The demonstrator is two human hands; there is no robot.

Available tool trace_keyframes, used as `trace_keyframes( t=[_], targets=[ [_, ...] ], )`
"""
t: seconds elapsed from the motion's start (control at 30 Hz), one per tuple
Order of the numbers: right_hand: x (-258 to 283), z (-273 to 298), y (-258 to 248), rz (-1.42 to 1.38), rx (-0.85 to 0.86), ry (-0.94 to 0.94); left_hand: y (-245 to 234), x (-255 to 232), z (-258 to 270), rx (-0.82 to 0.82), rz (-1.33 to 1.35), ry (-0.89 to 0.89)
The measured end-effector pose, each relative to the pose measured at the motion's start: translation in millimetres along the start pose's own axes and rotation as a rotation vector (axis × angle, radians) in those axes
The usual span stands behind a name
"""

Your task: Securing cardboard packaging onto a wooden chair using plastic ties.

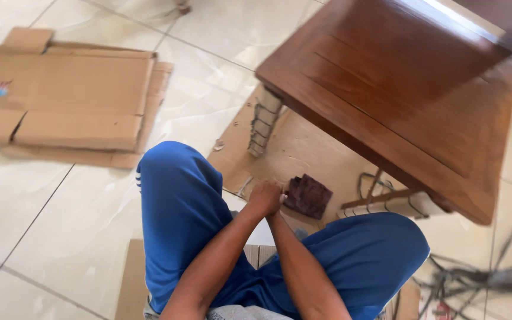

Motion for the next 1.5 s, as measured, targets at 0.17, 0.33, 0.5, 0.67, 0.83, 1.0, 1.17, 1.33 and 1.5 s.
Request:
trace_keyframes(
  t=[0.17,0.33,0.5,0.67,0.83,1.0,1.17,1.33,1.5],
  targets=[
    [-59,-19,-31,1.321,-0.309,0.253,-26,71,48,-0.101,0.194,-0.288],
    [-146,-27,-89,1.458,-0.118,0.538,-57,130,104,-0.281,0.267,-0.496],
    [-217,-12,-103,2.225,0.157,0.871,-66,182,168,-0.526,0.436,-0.721],
    [-296,-25,-42,2.640,0.275,1.156,-45,224,208,-0.638,0.558,-0.848],
    [-375,-41,51,2.514,0.166,1.538,-15,264,237,-0.724,0.680,-0.914],
    [-391,-77,127,2.850,-0.020,1.379,35,315,251,-0.856,0.728,-1.019],
    [-362,-101,125,2.959,0.013,1.558,53,348,259,-0.922,0.913,-1.136],
    [-354,-92,118,2.838,0.144,1.947,70,391,245,-1.075,1.310,-1.115],
    [-353,-85,119,2.701,0.220,1.975,67,459,210,-1.181,1.394,-0.920]
  ],
)
Point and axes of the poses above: each hand's wrist, its own z-axis away from the middle knuckle, its own y-axis out of the palm, x = y × z, the point moved 10 cm from there along -z, towards the middle knuckle, and after that the axes turned 5 degrees about x, right-handed, at the moved point
